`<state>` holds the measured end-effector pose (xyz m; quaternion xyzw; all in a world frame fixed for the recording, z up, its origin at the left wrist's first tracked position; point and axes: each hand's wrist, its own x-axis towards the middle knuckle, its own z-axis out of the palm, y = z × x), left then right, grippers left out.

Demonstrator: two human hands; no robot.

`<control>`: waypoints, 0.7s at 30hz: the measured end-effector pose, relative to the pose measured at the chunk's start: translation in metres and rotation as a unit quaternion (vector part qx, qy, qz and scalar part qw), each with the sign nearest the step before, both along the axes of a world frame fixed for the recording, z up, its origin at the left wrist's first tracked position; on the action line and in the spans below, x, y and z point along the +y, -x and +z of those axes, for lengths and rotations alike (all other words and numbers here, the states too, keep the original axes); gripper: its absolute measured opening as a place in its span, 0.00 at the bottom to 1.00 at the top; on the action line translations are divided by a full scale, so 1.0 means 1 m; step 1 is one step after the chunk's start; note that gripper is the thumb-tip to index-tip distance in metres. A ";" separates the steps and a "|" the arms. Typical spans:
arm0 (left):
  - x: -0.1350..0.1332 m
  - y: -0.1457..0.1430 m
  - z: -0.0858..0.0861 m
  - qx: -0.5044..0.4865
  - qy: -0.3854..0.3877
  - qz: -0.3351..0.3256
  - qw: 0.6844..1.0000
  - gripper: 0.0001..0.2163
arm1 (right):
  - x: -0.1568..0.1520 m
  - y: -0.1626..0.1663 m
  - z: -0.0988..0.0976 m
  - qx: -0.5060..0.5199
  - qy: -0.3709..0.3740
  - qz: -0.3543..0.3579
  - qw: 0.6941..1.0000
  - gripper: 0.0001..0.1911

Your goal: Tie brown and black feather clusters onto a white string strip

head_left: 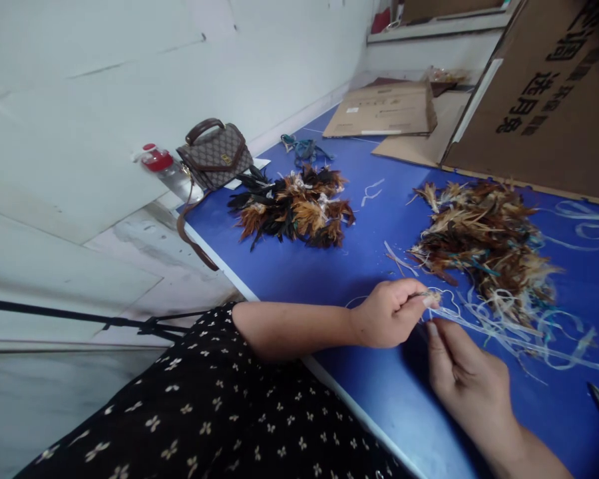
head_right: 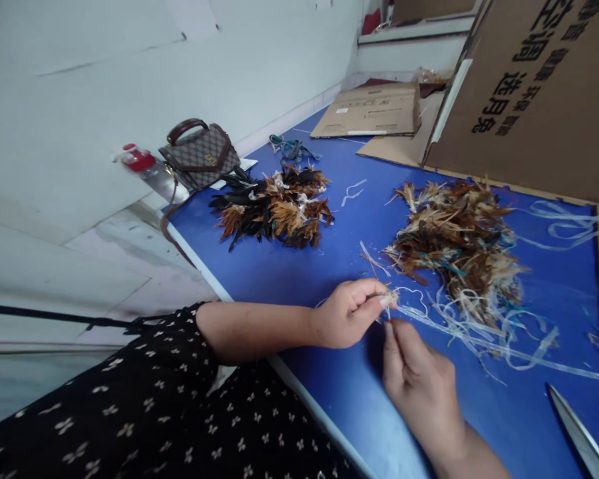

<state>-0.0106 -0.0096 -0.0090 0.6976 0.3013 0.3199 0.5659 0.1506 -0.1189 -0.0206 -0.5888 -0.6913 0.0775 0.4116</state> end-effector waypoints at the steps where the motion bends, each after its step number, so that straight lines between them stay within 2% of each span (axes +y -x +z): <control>1: 0.001 0.000 0.000 0.002 0.001 0.005 1.000 0.13 | 0.000 0.001 -0.001 -0.006 -0.001 0.001 1.000 0.13; 8: 0.003 -0.003 0.006 0.004 0.047 0.026 0.999 0.11 | 0.006 0.006 -0.004 -0.010 -0.013 0.009 1.000 0.12; 13: 0.001 -0.003 0.009 -0.012 0.083 0.041 0.996 0.13 | 0.004 0.002 -0.008 -0.039 -0.012 0.006 0.999 0.10; 21: 0.010 -0.003 0.004 -0.002 0.004 0.052 0.999 0.11 | 0.007 0.007 0.000 -0.032 -0.028 0.013 0.999 0.13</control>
